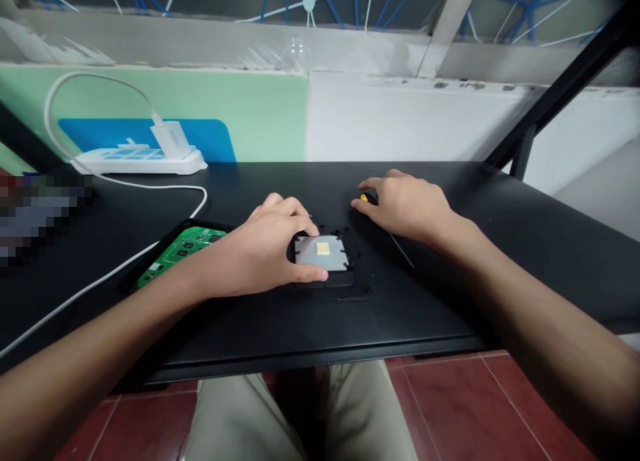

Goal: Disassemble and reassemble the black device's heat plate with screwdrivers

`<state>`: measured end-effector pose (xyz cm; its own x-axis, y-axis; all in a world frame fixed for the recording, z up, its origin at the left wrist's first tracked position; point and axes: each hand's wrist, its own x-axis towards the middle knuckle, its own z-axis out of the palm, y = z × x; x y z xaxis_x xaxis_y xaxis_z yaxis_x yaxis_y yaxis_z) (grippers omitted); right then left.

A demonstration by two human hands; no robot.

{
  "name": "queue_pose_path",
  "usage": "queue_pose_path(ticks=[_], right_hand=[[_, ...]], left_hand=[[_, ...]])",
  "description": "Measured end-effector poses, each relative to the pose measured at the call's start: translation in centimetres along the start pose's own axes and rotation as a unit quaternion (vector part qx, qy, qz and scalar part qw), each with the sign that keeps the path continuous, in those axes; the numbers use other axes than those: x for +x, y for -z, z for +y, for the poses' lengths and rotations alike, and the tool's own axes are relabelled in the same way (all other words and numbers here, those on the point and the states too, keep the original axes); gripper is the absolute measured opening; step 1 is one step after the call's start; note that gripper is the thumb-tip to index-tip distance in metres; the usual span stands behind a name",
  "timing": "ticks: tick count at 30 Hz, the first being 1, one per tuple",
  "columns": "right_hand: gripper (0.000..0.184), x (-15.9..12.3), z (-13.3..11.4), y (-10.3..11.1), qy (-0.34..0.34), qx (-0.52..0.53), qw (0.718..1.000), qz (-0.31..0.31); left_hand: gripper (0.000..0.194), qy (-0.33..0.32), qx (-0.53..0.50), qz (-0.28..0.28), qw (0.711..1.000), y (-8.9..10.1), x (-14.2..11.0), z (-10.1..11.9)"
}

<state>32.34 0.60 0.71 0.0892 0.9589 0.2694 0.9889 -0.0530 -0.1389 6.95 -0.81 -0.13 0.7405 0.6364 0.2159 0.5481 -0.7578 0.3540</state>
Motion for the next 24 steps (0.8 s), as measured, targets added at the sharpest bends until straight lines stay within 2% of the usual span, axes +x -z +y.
queue_pose_path(ticks=[4, 7, 9, 11, 12, 14, 16, 19, 24], right_hand=[[0.049, -0.2, -0.2, 0.4, 0.016, -0.078, 0.994, -0.074], [0.048, -0.1, -0.1, 0.3, 0.027, -0.072, 0.993, -0.088], [0.047, 0.0, -0.1, 0.3, 0.044, -0.053, 0.996, -0.059], [0.046, 0.0, -0.1, 0.5, 0.064, 0.011, 0.997, 0.037], [0.044, 0.0, -0.2, 0.7, 0.075, 0.067, 0.99, 0.102], [0.041, -0.2, -0.4, 1.0, 0.096, 0.206, 0.948, 0.224], [0.037, -0.4, -0.7, 1.1, 0.113, 0.328, 0.895, 0.281], [0.031, -0.6, -1.1, 0.8, 0.134, 0.43, 0.845, 0.289], [0.034, -0.5, -1.6, -0.3, 0.157, 0.476, 0.823, 0.267]], left_hand=[[0.046, -0.002, 0.006, -0.004, 1.0, 0.0, 0.0, 0.0], [0.047, -0.003, 0.01, -0.004, 1.0, 0.1, -0.1, 0.0], [0.048, -0.001, 0.01, -0.006, 1.0, 0.2, -0.1, 0.1], [0.049, -0.001, 0.007, -0.007, 1.0, 0.2, -0.1, 0.2], [0.049, 0.0, 0.005, -0.007, 1.0, 0.2, -0.1, 0.2], [0.049, 0.002, 0.0, -0.009, 1.0, 0.1, -0.1, 0.2], [0.048, 0.003, -0.002, -0.012, 1.0, 0.1, -0.1, 0.2], [0.048, 0.002, 0.002, -0.013, 1.0, 0.1, -0.2, 0.2], [0.049, 0.009, 0.005, -0.021, 1.0, 0.3, -0.3, 0.3]])
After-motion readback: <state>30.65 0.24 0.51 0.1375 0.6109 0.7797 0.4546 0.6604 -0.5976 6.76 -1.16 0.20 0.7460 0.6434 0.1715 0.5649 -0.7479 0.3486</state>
